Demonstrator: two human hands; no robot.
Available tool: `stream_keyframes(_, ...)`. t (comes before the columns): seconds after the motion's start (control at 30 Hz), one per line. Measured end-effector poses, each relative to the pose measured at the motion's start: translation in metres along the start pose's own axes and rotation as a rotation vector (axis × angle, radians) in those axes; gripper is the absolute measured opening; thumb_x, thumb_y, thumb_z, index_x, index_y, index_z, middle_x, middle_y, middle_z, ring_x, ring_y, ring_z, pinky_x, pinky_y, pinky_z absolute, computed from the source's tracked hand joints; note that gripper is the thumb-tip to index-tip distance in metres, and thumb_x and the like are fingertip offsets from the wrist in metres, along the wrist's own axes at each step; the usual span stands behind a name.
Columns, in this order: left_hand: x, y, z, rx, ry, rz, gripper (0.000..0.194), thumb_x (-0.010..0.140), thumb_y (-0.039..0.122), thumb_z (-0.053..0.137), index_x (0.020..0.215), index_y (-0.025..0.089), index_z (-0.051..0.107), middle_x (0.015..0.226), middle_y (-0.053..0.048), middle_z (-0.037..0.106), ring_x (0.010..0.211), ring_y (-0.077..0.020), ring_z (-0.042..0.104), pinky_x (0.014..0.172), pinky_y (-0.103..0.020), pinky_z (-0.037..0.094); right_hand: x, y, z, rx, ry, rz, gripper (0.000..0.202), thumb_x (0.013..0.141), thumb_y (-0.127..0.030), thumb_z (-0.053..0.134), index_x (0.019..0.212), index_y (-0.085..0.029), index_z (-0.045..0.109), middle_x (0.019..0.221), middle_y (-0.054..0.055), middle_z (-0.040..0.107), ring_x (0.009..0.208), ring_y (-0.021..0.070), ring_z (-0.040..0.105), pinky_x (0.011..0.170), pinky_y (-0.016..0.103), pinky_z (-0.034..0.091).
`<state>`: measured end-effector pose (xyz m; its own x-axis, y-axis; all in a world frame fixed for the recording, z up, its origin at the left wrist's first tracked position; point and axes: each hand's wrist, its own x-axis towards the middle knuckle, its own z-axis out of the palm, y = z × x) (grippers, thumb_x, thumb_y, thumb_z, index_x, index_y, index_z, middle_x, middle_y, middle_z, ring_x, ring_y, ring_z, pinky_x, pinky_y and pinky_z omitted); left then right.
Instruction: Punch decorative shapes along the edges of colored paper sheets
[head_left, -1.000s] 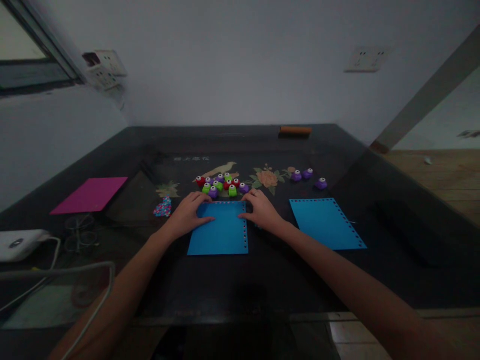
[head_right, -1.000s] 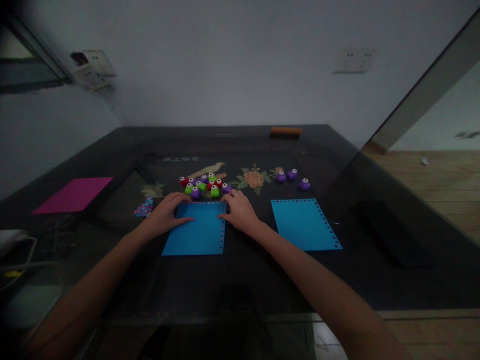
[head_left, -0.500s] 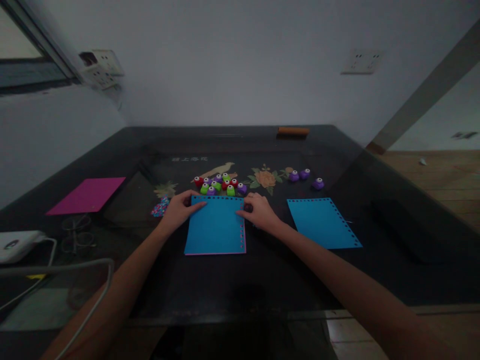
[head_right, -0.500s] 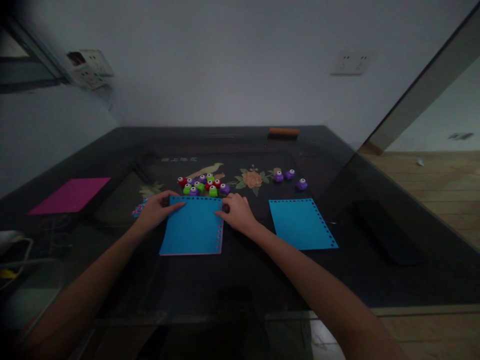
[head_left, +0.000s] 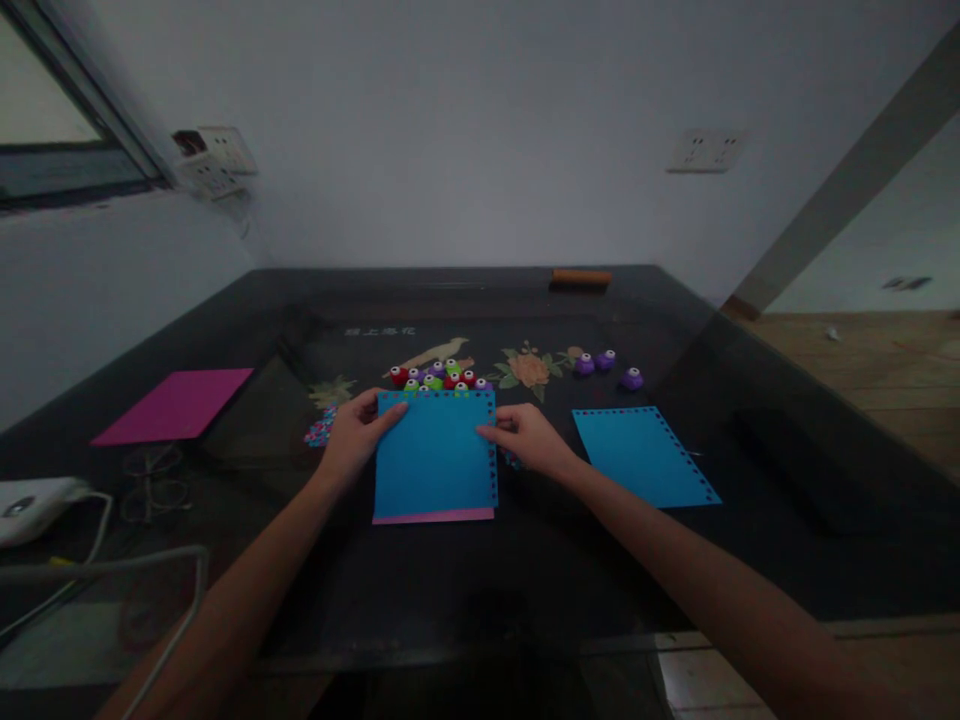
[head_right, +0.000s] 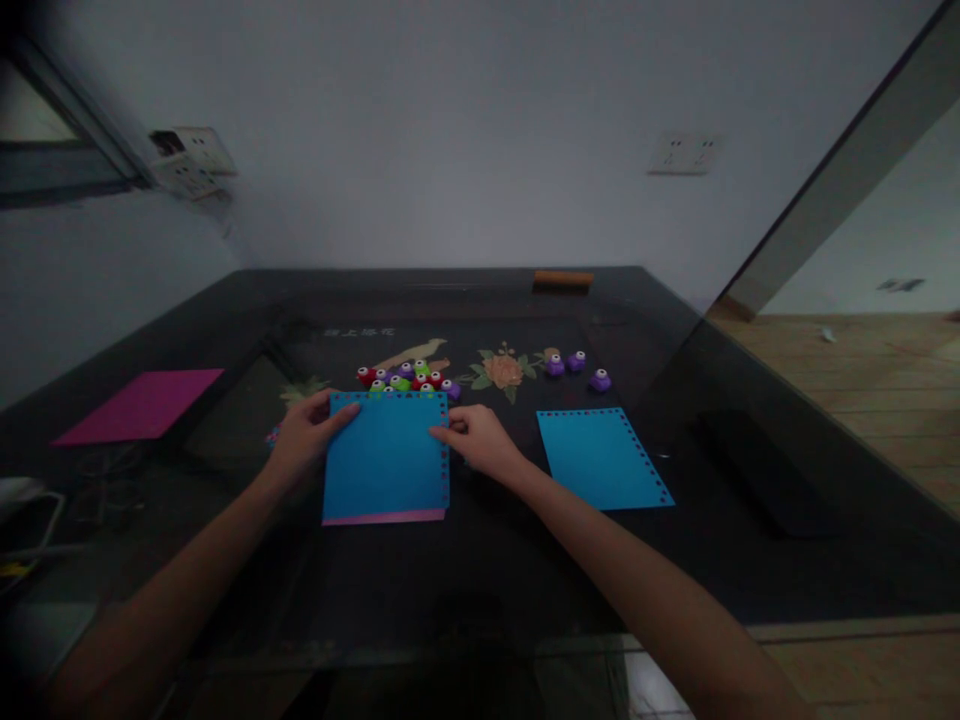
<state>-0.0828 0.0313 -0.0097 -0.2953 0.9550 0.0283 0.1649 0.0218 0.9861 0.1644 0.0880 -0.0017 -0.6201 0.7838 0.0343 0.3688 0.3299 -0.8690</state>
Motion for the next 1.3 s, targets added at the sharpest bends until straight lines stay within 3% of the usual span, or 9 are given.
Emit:
stream_keyframes(0.1,-0.007,0.007,0.003,-0.043,-0.079,-0.025,0.038,0.068,0.05,0.07,0.087,0.018,0.064,0.075,-0.002,0.067,0.063,-0.0177,0.06,0.057,-0.029,0.049,-0.003,-0.003,-0.01,0.046,0.047,0.034,0.037,0.08,-0.039,0.057,0.054,-0.02,0.039,0.049,-0.006,0.035,0.048,0.0088,0.034,0.049,0.025,0.025)
stream_keyframes(0.2,-0.014,0.011,0.008,-0.002,-0.234,-0.062,0.039,0.07,0.053,0.067,0.086,0.018,0.065,0.076,-0.003,0.069,0.066,-0.0201,0.062,0.06,-0.031,0.051,-0.009,-0.003,-0.024,0.084,0.091,0.057,0.037,0.079,-0.042,0.057,0.055,-0.02,0.039,0.05,-0.006,0.035,0.048,0.0087,0.034,0.049,0.025,0.026)
stream_keyframes(0.33,-0.022,0.009,0.019,0.166,-0.412,-0.044,0.037,0.073,0.055,0.061,0.07,0.018,0.062,0.065,-0.002,0.065,0.057,-0.0178,0.059,0.053,-0.029,0.047,-0.019,0.001,-0.042,0.051,0.147,0.045,0.037,0.079,-0.044,0.056,0.055,-0.02,0.04,0.051,-0.006,0.033,0.049,0.0089,0.031,0.049,0.026,0.023)
stream_keyframes(0.43,-0.028,0.008,0.031,0.27,-0.485,-0.017,0.041,0.077,0.055,0.056,0.059,0.019,0.054,0.052,0.0,0.058,0.047,-0.0145,0.053,0.046,-0.026,0.041,-0.028,0.006,-0.052,0.012,0.162,0.04,0.039,0.08,-0.045,0.055,0.054,-0.02,0.038,0.051,-0.007,0.027,0.049,0.0087,0.026,0.049,0.026,0.018)
stream_keyframes(0.53,-0.033,0.012,0.04,0.274,-0.53,-0.038,0.038,0.08,0.052,0.052,0.063,0.019,0.054,0.053,0.001,0.059,0.047,-0.0138,0.053,0.046,-0.025,0.041,-0.037,0.009,-0.06,0.018,0.144,0.057,0.04,0.081,-0.044,0.054,0.055,-0.021,0.035,0.053,-0.007,0.025,0.05,0.0088,0.025,0.05,0.027,0.018)
stream_keyframes(0.8,-0.031,0.037,0.065,0.322,-0.492,0.044,0.039,0.082,0.051,0.05,0.062,0.018,0.053,0.051,0.002,0.057,0.049,-0.0138,0.054,0.05,-0.024,0.042,-0.058,0.011,-0.08,0.144,0.11,0.009,0.034,0.084,-0.041,0.051,0.059,-0.019,0.045,0.058,-0.004,0.037,0.055,0.0104,0.035,0.054,0.026,0.026)
stream_keyframes(0.9,-0.028,0.038,0.081,0.317,-0.416,0.078,0.039,0.08,0.053,0.051,0.063,0.018,0.053,0.055,0.002,0.057,0.05,-0.0141,0.053,0.05,-0.025,0.042,-0.063,0.017,-0.087,0.14,0.16,0.047,0.033,0.083,-0.04,0.053,0.059,-0.019,0.045,0.057,-0.004,0.038,0.055,0.0104,0.036,0.053,0.026,0.027)
stream_keyframes(1.03,-0.028,0.034,0.095,0.325,-0.398,0.093,0.036,0.081,0.05,0.05,0.066,0.018,0.054,0.061,0.0,0.058,0.054,-0.0149,0.054,0.053,-0.026,0.044,-0.067,0.027,-0.093,0.137,0.173,0.069,0.031,0.083,-0.038,0.053,0.059,-0.018,0.048,0.057,-0.003,0.043,0.056,0.0108,0.04,0.055,0.026,0.031)
stream_keyframes(1.3,-0.034,0.029,0.091,0.389,-0.379,0.092,0.037,0.082,0.05,0.049,0.067,0.017,0.057,0.065,-0.001,0.06,0.058,-0.0162,0.055,0.055,-0.027,0.044,-0.069,0.036,-0.083,0.307,0.01,0.177,0.019,0.074,-0.035,0.066,0.071,-0.017,0.06,0.065,0.0,0.062,0.059,0.0122,0.056,0.057,0.026,0.044)
